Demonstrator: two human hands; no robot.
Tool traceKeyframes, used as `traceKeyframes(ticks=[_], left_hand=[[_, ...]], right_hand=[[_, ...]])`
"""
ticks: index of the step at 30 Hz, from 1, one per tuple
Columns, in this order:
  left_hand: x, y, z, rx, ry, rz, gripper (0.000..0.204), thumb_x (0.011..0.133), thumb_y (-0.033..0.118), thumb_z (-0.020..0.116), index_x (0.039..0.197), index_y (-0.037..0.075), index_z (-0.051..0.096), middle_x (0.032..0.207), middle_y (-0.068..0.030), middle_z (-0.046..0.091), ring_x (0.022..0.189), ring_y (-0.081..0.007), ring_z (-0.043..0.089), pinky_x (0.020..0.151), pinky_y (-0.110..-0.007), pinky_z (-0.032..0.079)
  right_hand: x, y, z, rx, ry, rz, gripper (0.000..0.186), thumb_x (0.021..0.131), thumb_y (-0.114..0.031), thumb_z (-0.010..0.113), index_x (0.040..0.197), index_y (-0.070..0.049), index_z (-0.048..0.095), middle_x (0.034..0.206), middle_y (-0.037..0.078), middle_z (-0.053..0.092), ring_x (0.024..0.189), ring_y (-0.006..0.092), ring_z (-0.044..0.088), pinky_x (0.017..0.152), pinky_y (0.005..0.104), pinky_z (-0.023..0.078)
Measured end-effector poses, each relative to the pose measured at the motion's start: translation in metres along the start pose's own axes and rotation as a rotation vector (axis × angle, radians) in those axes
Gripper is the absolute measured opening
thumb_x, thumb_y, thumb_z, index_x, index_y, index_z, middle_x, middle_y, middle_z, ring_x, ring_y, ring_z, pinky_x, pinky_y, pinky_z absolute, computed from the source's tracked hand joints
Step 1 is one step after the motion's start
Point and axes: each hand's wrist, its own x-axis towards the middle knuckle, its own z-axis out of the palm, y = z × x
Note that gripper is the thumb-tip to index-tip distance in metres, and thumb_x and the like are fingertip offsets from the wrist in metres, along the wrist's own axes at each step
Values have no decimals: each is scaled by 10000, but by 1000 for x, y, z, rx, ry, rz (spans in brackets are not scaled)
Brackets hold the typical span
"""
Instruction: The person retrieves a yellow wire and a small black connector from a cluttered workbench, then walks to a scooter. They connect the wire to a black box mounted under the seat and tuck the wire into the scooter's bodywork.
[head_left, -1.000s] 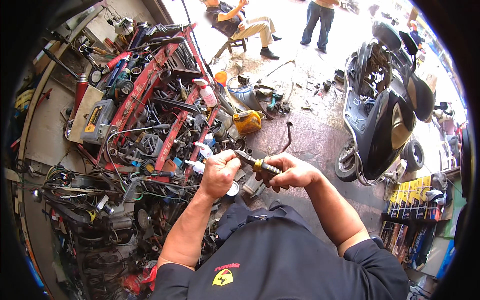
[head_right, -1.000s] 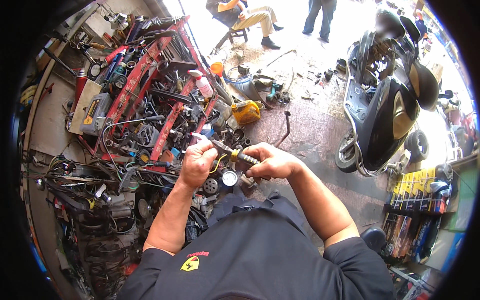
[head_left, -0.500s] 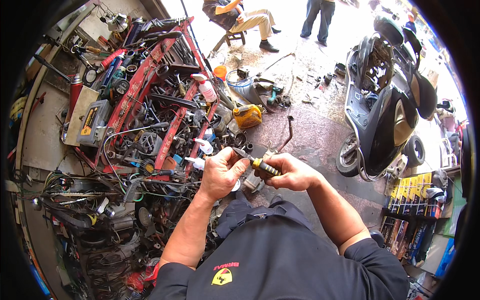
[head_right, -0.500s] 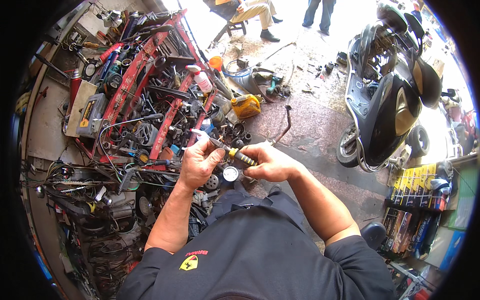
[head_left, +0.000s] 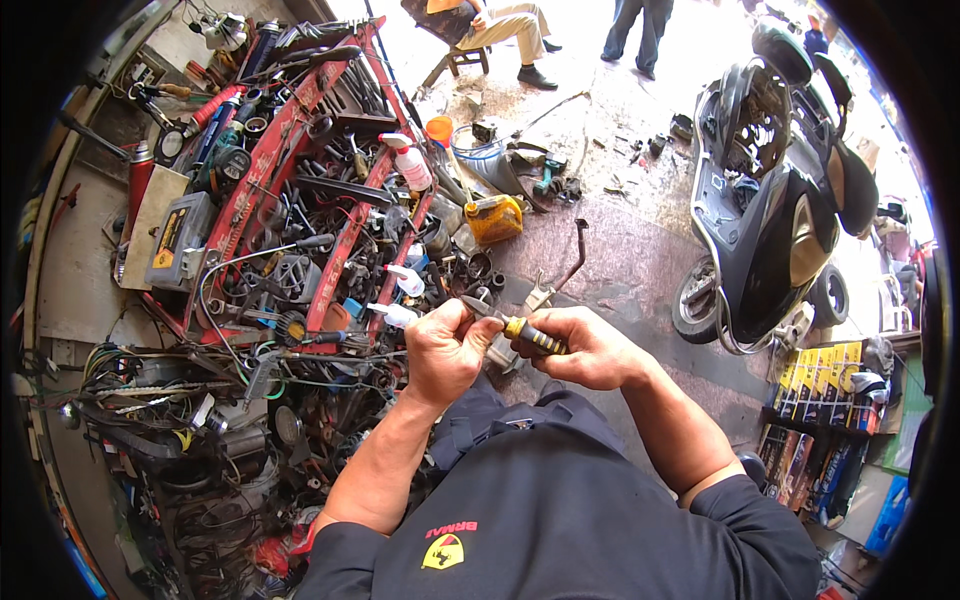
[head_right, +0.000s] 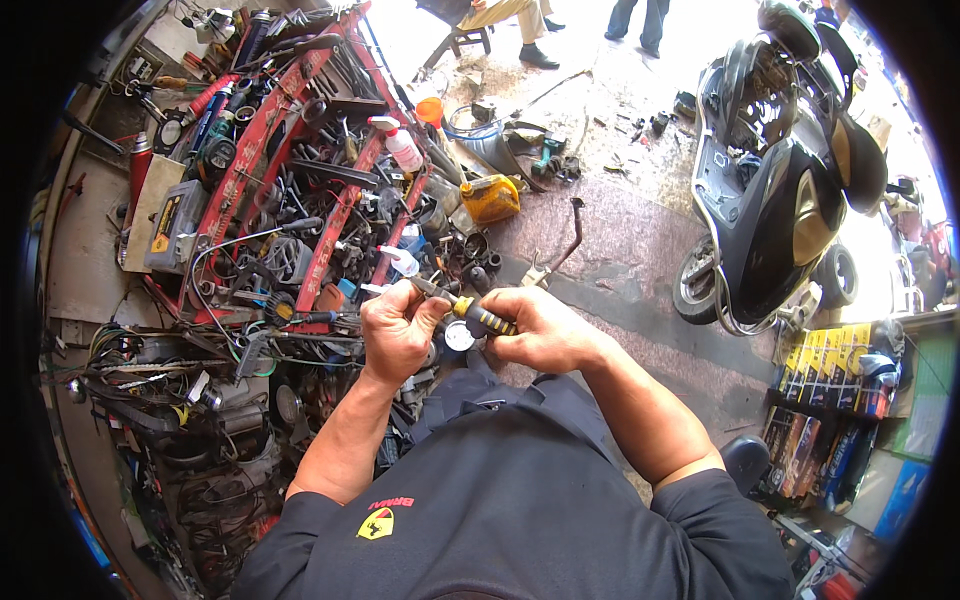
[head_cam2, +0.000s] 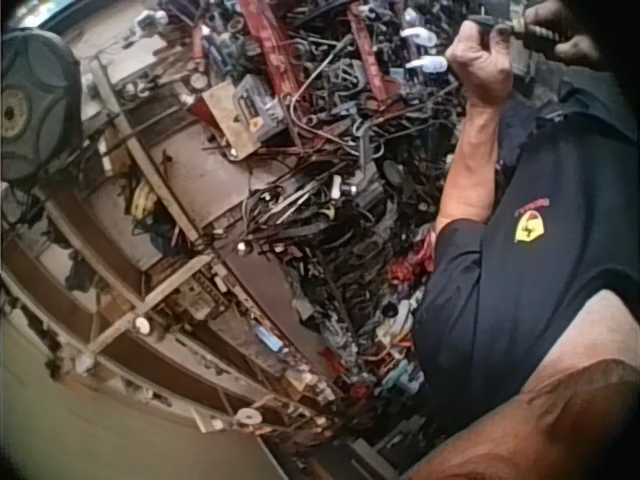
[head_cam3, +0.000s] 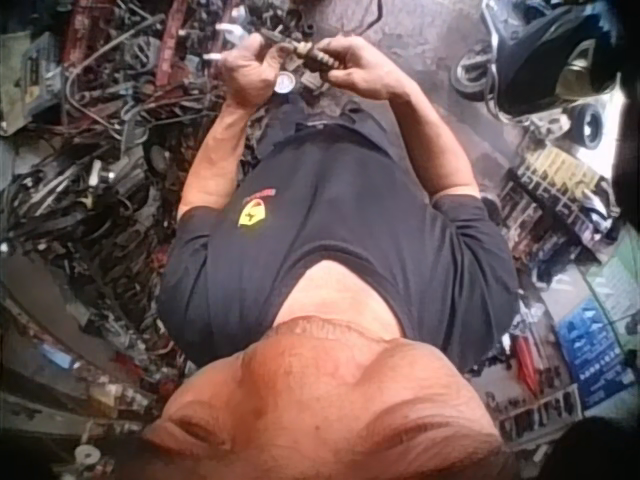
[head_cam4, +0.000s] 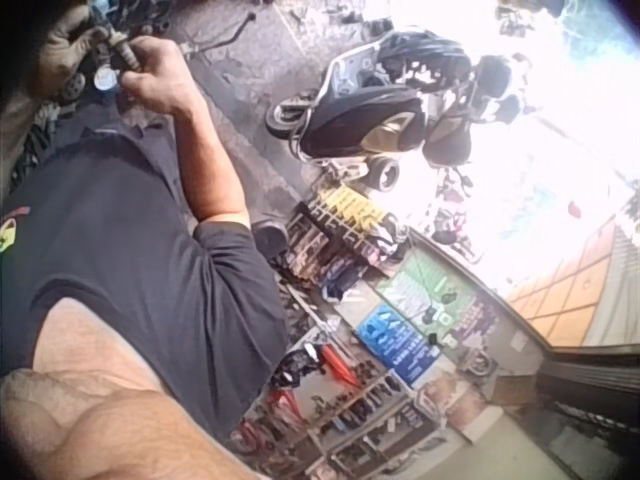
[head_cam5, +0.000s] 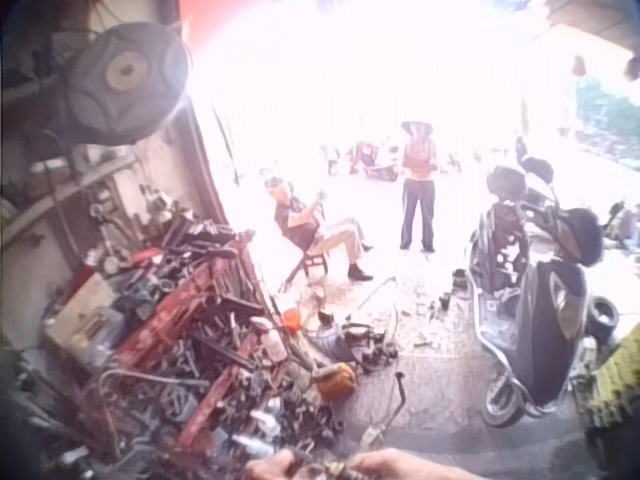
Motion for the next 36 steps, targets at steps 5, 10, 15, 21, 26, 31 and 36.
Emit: traceKeyframes(ticks=[5,10,15,21,26,31,36], left_hand=[[0,-8,-1,12,7,-25,275,821,126,766,675,2,568,519,-29,473,483,-90,387,432,-290,323],[0,-10,-3,37,31,-84,348,806,152,788,626,10,525,508,-18,446,486,-86,361,428,-294,307],[3,-12,-4,115,59,-103,420,798,195,804,588,21,485,507,-4,394,495,-85,324,429,-296,293],[10,-11,-12,75,-50,-195,401,798,225,805,652,26,488,538,-2,423,527,-91,355,452,-300,322],[14,-10,-20,35,-205,-204,275,859,185,740,772,22,536,602,-1,515,563,-77,445,498,-274,390],[14,-16,-14,-164,-196,-191,185,901,163,685,856,9,593,655,-16,589,595,-66,469,527,-264,409],[13,-17,-12,-136,-165,-141,181,892,148,696,852,-1,601,656,-29,607,602,-61,485,530,-264,417]], right_hand=[[1,-4,5,-244,74,-14,265,766,23,584,1028,18,621,881,-3,581,849,78,506,769,250,444],[5,-6,16,-313,156,10,266,746,44,547,1002,28,616,854,15,547,813,87,493,714,257,435],[8,-2,22,-260,218,-20,271,732,69,535,989,42,616,882,31,540,819,95,498,710,259,438],[14,9,19,-7,147,-4,294,737,-30,590,1024,35,603,838,143,611,754,198,580,707,334,482],[18,7,10,-171,75,-87,325,743,32,568,1067,16,576,921,61,578,832,144,546,733,302,459],[23,2,6,-622,140,-263,267,683,-56,610,931,29,563,901,173,566,894,351,566,799,412,468],[26,3,7,-702,159,-278,251,674,-59,604,906,30,561,901,180,559,877,365,558,778,423,463]])
